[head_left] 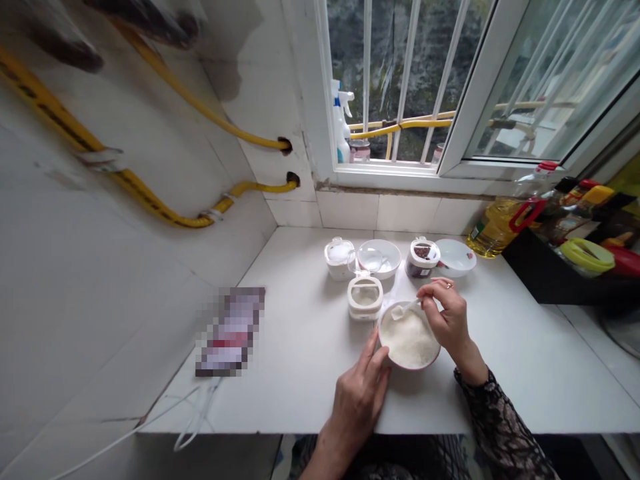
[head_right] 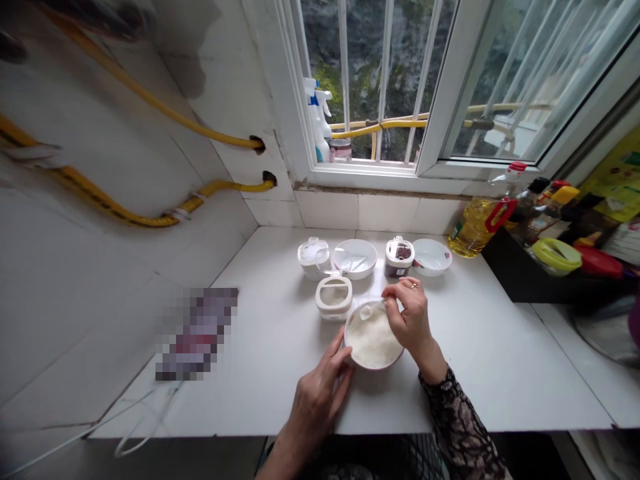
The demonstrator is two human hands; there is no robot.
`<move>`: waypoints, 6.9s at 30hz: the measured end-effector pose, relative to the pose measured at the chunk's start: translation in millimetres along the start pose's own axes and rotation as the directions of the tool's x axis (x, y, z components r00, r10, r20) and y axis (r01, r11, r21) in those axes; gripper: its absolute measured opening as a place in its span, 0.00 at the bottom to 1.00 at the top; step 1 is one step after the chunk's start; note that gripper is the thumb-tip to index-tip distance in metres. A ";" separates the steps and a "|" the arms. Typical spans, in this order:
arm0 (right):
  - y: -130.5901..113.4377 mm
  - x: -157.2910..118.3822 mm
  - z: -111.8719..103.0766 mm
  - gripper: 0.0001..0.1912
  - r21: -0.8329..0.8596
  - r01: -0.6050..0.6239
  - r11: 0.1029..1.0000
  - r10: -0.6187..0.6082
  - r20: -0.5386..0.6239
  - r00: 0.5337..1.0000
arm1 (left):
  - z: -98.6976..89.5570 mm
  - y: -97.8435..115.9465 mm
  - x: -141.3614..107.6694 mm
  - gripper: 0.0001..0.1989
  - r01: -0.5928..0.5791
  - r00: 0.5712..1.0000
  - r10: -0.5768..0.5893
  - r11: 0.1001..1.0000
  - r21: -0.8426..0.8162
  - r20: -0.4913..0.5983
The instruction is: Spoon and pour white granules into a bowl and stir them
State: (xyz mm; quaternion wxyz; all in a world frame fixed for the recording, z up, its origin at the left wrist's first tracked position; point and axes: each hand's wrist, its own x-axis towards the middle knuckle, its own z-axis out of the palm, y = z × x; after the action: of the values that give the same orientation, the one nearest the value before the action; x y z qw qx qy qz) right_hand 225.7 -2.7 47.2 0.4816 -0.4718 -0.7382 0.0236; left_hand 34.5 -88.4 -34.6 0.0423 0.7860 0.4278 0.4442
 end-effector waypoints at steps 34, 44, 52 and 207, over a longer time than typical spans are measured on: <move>7.3 -1.7 2.2 0.08 0.314 -0.607 0.731 0.530 0.299 0.793 | 1.2 -0.7 -1.0 0.15 0.003 1.000 -0.003 1.000 0.006 0.005; 6.3 -3.1 4.5 0.09 0.251 -0.543 0.801 0.495 0.232 0.837 | 2.2 -1.7 -2.2 0.15 -0.005 1.000 0.005 1.000 0.010 0.000; 7.3 -4.0 6.2 0.09 0.284 -0.563 0.776 0.514 0.231 0.826 | 2.2 -2.1 -1.8 0.15 -0.003 1.000 0.004 1.000 -0.003 0.011; -22.2 6.8 20.8 0.16 0.038 0.329 0.944 -0.331 0.150 0.932 | 0.9 -0.6 -2.2 0.15 -0.017 1.000 0.017 1.000 0.018 0.000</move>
State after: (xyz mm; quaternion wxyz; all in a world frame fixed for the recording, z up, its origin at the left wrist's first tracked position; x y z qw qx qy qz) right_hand 194.9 -1.4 51.7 0.4232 -0.3351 -0.8416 -0.0165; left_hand 34.2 -89.3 -36.8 0.0316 0.7899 0.4253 0.4406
